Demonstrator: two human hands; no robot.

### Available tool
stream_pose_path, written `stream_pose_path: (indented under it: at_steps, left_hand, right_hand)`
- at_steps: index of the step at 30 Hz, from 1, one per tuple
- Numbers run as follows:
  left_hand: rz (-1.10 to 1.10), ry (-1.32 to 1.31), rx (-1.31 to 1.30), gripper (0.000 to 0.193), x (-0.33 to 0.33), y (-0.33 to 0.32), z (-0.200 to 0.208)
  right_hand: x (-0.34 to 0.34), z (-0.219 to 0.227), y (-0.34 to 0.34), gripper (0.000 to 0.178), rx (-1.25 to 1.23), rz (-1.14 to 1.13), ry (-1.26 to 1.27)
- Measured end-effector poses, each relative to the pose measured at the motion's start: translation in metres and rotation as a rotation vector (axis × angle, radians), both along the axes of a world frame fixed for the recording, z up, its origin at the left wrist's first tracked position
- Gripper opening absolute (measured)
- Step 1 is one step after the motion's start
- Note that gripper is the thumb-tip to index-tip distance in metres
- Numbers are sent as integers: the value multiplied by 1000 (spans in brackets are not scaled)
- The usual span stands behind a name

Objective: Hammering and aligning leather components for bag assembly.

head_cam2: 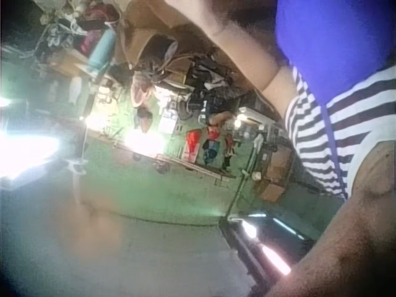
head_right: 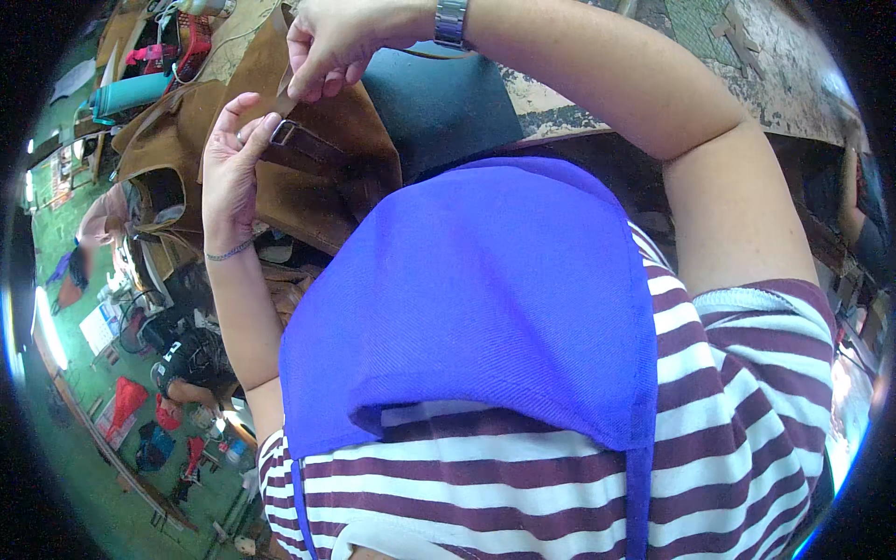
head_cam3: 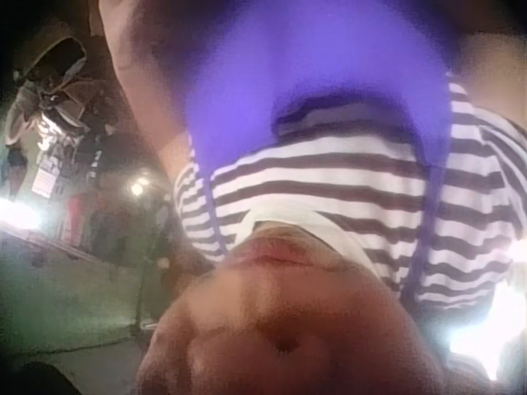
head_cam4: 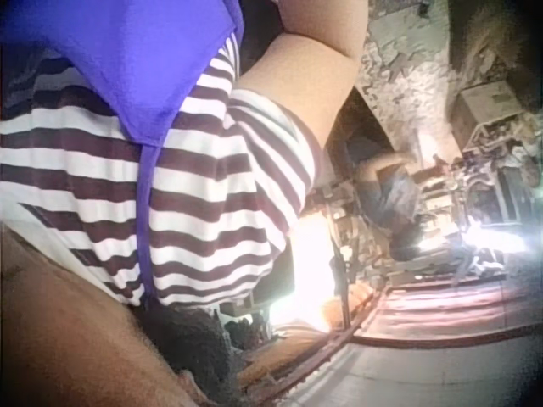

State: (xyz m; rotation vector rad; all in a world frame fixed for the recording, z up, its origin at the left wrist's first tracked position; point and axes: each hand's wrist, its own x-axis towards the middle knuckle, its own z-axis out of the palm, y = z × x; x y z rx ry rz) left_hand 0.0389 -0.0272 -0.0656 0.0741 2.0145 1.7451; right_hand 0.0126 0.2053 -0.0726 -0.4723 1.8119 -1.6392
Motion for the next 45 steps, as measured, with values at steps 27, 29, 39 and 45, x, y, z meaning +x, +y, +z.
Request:
stream_pose_path:
  at_steps: [27, 29, 39, 45]
  left_hand:
    - [9, 119, 5, 31, 9, 2, -6]
    - [13, 118, -14, 31, 11, 2, -4]
    - [-9, 152, -39, 31, 11, 4, 0]
    - [-40, 74, 4, 30, 12, 1, 4]
  right_hand:
    - [20, -15, -6, 22, -201, -177, 46]
    - [21, -14, -9, 20, -153, -223, -8]
    - [29, -11, -5, 23, -344, -172, -172]
    - [35, -25, -8, 26, -293, -263, -200]
